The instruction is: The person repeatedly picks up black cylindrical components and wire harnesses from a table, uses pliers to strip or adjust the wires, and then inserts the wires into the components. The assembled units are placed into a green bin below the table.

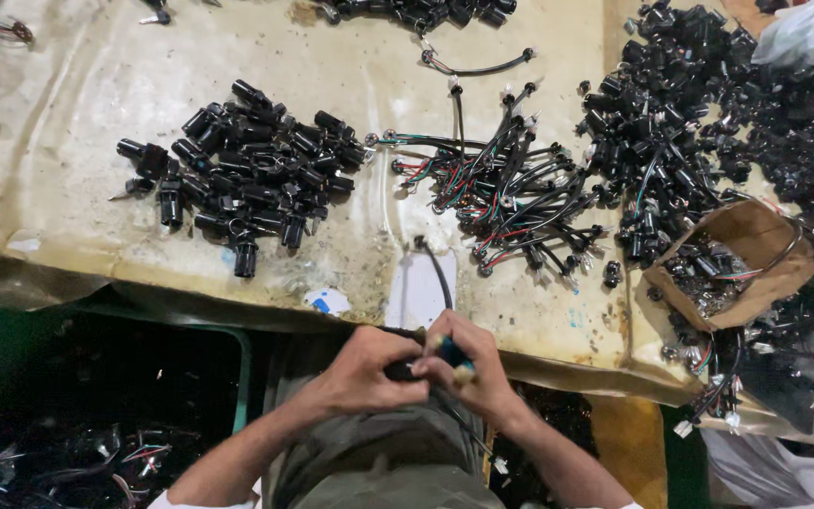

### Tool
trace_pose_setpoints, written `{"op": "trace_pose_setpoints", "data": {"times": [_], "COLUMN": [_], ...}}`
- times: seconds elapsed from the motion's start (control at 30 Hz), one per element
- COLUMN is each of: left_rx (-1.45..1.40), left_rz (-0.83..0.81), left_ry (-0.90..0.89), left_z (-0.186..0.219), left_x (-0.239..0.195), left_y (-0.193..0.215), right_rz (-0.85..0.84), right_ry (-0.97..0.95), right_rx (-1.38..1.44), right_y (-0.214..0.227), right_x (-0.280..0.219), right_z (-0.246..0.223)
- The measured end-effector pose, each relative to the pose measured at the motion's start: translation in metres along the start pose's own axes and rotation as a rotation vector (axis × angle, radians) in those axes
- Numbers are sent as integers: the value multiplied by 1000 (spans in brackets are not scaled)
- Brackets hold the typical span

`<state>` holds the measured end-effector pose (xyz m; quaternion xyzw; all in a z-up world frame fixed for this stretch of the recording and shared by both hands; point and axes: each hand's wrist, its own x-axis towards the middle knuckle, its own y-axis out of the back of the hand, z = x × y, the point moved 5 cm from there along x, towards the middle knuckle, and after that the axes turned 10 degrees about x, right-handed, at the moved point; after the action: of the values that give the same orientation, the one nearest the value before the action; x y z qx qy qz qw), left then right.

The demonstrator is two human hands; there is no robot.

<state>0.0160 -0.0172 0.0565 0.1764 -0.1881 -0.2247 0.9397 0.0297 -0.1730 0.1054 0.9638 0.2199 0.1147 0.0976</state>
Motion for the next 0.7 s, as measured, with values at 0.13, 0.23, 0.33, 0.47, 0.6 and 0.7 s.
{"op": "trace_pose_setpoints", "data": {"times": [0.13,0.23,0.33,0.47,0.6,0.7], "left_rx": [222,288,241,186,279,210], "left_rz": [195,179,109,144,114,142], "left_ry": [-73,-137,-152,-181,-180,-131], "left_z": [21,41,50,47,36,29], "left_x": [-4,-22,-38,-40,-48,-52], "left_y": [5,-20,-42,-52,-62,-70], "right_rz": [22,-26,-14,80,121,276], "right_ry": [131,38,-123,-174,-213,-3], "right_rx": [302,1201,1373,1658,1855,1600], "right_y": [-5,-3,-14,-20,-24,-19], "right_x": [-15,-38,-56,-50,-45,-60], "right_z": [-2,-7,-8,10,23,22]}}
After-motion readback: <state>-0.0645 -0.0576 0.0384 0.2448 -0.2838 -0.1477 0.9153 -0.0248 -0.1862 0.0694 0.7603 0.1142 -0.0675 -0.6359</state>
